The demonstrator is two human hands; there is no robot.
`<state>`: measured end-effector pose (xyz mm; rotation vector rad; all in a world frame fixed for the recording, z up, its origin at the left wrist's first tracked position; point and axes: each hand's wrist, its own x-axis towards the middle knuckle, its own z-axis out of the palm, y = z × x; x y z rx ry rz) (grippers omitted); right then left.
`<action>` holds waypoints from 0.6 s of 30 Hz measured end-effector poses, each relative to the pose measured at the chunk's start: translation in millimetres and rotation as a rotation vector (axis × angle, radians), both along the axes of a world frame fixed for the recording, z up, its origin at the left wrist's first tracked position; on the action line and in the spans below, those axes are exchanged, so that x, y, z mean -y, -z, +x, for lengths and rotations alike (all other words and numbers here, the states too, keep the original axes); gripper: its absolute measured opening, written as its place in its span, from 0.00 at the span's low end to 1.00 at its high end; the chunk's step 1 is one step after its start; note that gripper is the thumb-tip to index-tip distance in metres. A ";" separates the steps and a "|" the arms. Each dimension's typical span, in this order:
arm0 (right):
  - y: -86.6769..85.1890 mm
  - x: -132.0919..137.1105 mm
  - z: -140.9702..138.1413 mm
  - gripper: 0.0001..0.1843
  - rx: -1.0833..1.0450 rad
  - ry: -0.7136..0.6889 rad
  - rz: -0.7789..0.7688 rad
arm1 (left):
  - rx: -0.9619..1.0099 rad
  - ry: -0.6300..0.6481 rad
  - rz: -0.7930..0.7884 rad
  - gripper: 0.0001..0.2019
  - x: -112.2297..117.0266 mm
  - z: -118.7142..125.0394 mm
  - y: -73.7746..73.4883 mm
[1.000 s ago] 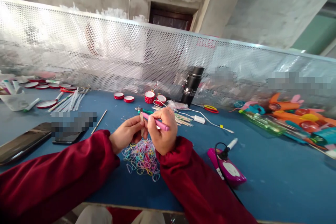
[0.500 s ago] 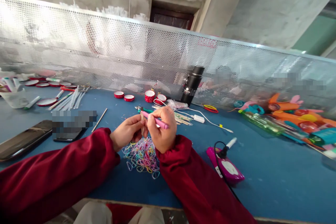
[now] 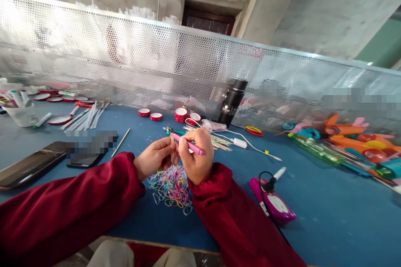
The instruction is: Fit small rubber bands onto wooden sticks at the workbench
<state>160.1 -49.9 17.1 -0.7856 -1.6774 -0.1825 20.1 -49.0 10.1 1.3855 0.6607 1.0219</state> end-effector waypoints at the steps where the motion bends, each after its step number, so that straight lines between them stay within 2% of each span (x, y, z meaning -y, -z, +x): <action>1: 0.1 0.0 0.2 0.06 0.002 0.000 -0.004 | -0.003 -0.002 0.000 0.11 0.0 0.0 0.0; 10: 2.5 -0.6 0.6 0.06 0.006 -0.003 0.002 | 0.010 -0.004 0.003 0.14 0.6 -0.1 0.5; 18: -0.2 -0.5 1.9 0.06 -0.034 0.033 0.027 | 0.044 -0.001 -0.021 0.11 1.1 -1.2 -1.6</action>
